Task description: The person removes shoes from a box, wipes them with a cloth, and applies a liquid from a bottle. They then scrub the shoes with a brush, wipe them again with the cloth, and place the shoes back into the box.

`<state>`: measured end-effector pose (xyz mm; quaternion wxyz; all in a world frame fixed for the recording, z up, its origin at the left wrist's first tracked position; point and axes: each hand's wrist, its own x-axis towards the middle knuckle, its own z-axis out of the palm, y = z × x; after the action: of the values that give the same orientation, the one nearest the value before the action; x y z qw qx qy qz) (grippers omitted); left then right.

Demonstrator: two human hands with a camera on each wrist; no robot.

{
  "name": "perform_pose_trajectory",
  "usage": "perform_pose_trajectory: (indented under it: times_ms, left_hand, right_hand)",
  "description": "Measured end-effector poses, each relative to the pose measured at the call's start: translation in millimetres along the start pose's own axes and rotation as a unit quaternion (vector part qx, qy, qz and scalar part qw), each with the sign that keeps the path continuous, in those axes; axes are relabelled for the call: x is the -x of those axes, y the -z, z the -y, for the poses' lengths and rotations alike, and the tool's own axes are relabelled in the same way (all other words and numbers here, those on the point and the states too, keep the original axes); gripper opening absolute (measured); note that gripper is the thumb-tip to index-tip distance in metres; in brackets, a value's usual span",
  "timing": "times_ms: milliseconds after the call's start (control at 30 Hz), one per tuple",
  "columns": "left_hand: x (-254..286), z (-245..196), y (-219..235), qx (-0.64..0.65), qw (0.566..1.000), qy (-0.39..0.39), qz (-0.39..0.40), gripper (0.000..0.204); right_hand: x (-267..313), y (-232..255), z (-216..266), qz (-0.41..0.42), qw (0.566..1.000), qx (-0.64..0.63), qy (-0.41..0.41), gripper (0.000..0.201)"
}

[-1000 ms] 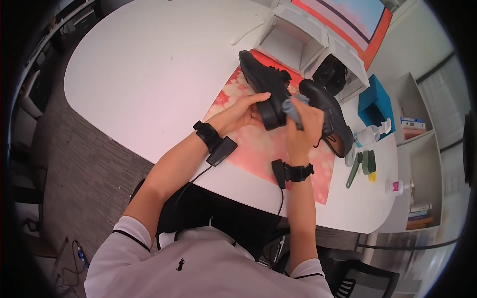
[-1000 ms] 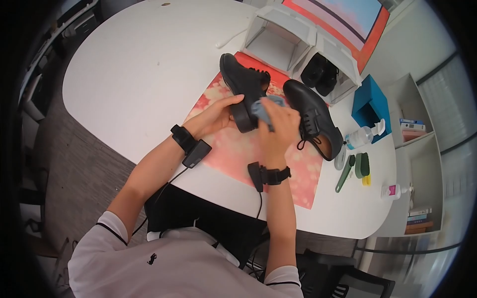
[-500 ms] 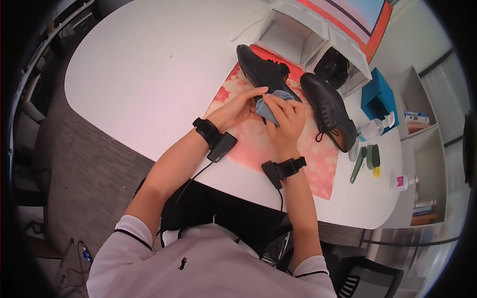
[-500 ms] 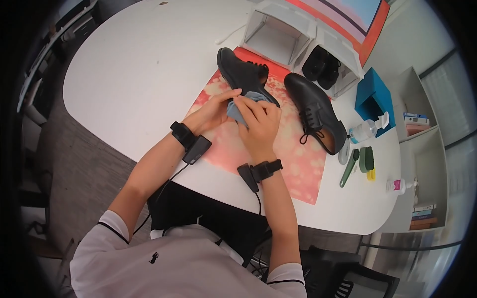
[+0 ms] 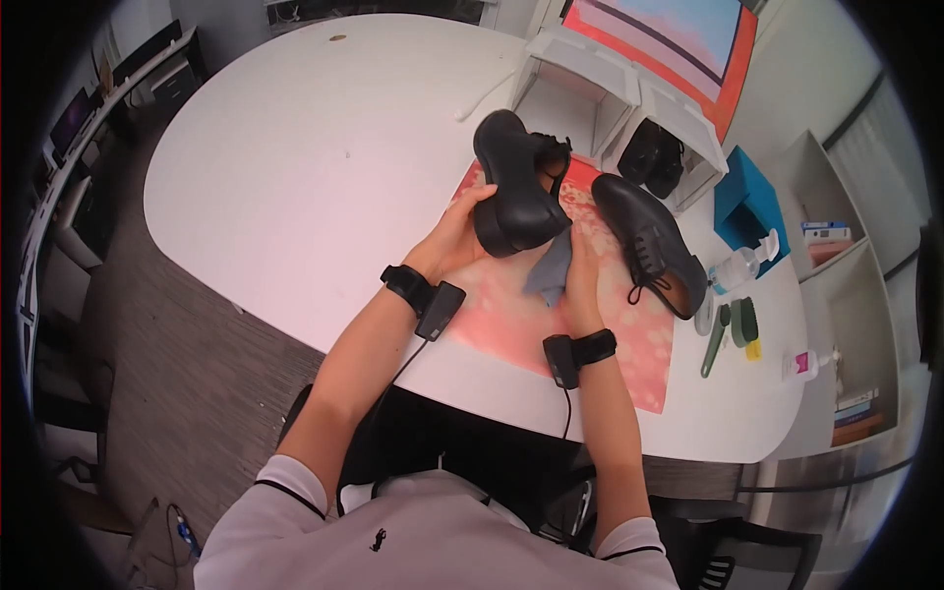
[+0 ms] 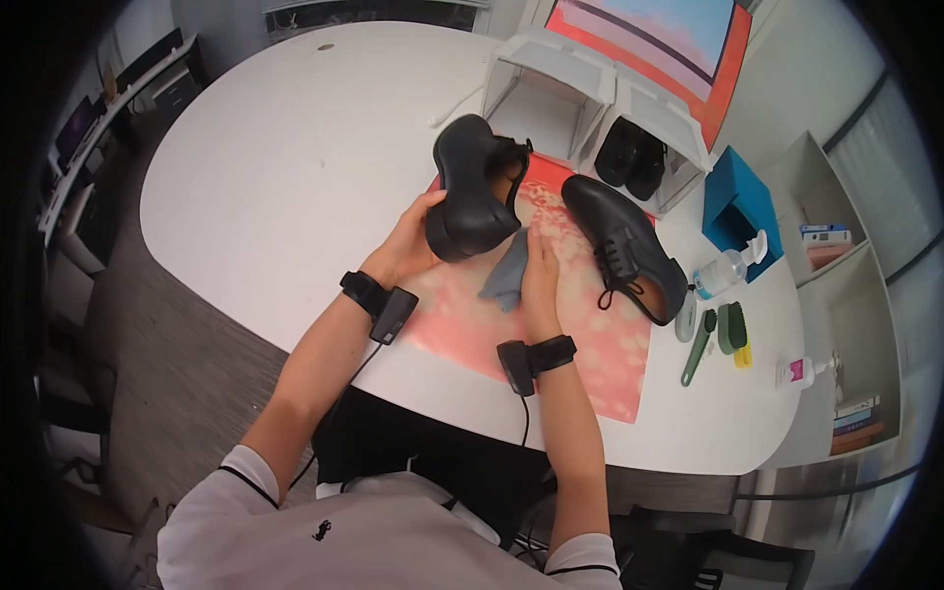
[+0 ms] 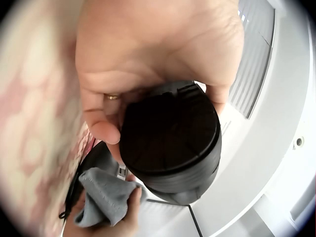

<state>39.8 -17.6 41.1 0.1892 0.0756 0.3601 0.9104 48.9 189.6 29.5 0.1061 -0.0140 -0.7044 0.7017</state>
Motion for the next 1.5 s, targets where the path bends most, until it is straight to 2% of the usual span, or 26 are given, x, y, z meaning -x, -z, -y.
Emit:
perform_pose_trajectory:
  times_ms: [67,133,167,267,300,400,433,533,600,633,667,733,767,867,900,933,1000,1100,1167,1200,1233,1267,1333,1433,1500]
  left_hand:
    - [-5,2,4,-0.05,0.999,-0.011,0.013,0.061]
    - [-7,2,5,-0.234,0.97,-0.034,-0.051,0.063]
    - [-9,-1,3,-0.323,0.942,-0.047,-0.081,0.064]
    - [-1,-27,-7,-0.511,0.837,-0.027,-0.193,0.073]
    - [0,-28,-6,-0.421,0.893,-0.019,-0.158,0.088]
    - [-10,-3,1,-0.477,0.807,-0.228,-0.263,0.107]
    - [-7,-7,-2,-0.448,0.834,-0.212,-0.243,0.106]
    - [2,-18,-1,-0.419,0.871,-0.145,-0.211,0.09]
    - [-6,-14,18,-0.313,0.889,-0.179,-0.283,0.082]
    - [-10,-15,31,-0.301,0.889,-0.191,-0.288,0.077]
    - [-5,-18,22,-0.264,0.898,-0.192,-0.295,0.074]
    - [-8,-17,29,-0.252,0.903,-0.204,-0.283,0.069]
    - [-12,-18,36,-0.278,0.903,-0.197,-0.263,0.059]
    - [-14,-19,46,-0.36,0.866,-0.215,-0.272,0.052]
    - [-15,-17,49,-0.401,0.82,-0.255,-0.319,0.042]
    - [-11,-17,46,-0.436,0.768,-0.327,-0.337,0.037]
    - [-6,-23,28,-0.487,0.641,-0.47,-0.362,0.03]
    - [8,-34,-33,-0.504,0.565,-0.591,-0.281,0.021]
    - [17,-26,-65,-0.497,0.653,-0.541,-0.186,0.018]
    - [19,-16,-76,-0.488,0.693,-0.513,-0.14,0.017]
    - [17,-1,-80,-0.501,0.726,-0.461,-0.1,0.016]
    - [14,14,-81,-0.512,0.753,-0.409,-0.058,0.014]
    - [2,48,-75,-0.553,0.762,-0.336,0.016,0.014]
    - [-16,81,-46,-0.534,0.818,-0.204,0.064,0.015]
    - [-22,83,-33,-0.468,0.874,-0.123,0.049,0.016]
  right_hand:
    - [4,-7,-4,0.053,0.975,-0.148,-0.158,0.046]
    - [9,-12,-6,0.042,0.963,-0.211,-0.159,0.049]
    - [10,-15,-6,0.037,0.957,-0.242,-0.158,0.051]
    - [15,-13,6,0.086,0.981,-0.121,-0.122,0.055]
    - [12,-9,-3,0.125,0.988,-0.036,-0.078,0.05]
    - [23,-15,-1,0.197,0.98,0.035,-0.023,0.045]
    - [26,-18,2,0.207,0.978,0.022,-0.01,0.044]
    - [26,-19,-1,0.202,0.978,0.044,0.031,0.044]
    - [22,-15,-2,0.187,0.978,0.067,0.069,0.044]
    - [19,-9,0,0.177,0.977,0.081,0.088,0.043]
    - [16,-4,4,0.158,0.982,0.076,0.076,0.043]
    - [13,2,12,0.12,0.989,0.06,0.055,0.042]
    - [10,3,9,0.111,0.991,0.056,0.059,0.041]
    - [4,6,-1,0.079,0.992,0.054,0.077,0.039]
    - [3,6,-3,0.065,0.992,0.061,0.087,0.038]
    - [1,10,-2,0.052,0.992,0.068,0.097,0.037]
    - [-5,24,15,0.018,0.988,0.087,0.126,0.037]
    - [-17,65,57,-0.034,0.974,0.099,0.201,0.035]
    - [-24,106,72,-0.14,0.935,0.243,0.216,0.042]
    - [-20,123,87,-0.172,0.907,0.348,0.164,0.05]
    - [-14,136,95,-0.203,0.86,0.445,0.143,0.057]
    - [-16,155,89,-0.184,0.82,0.532,0.104,0.064]
    - [-22,180,67,-0.177,0.779,0.594,0.09,0.064]
    - [-31,196,46,-0.156,0.739,0.653,0.059,0.056]
    - [-37,203,41,-0.15,0.721,0.669,0.098,0.045]
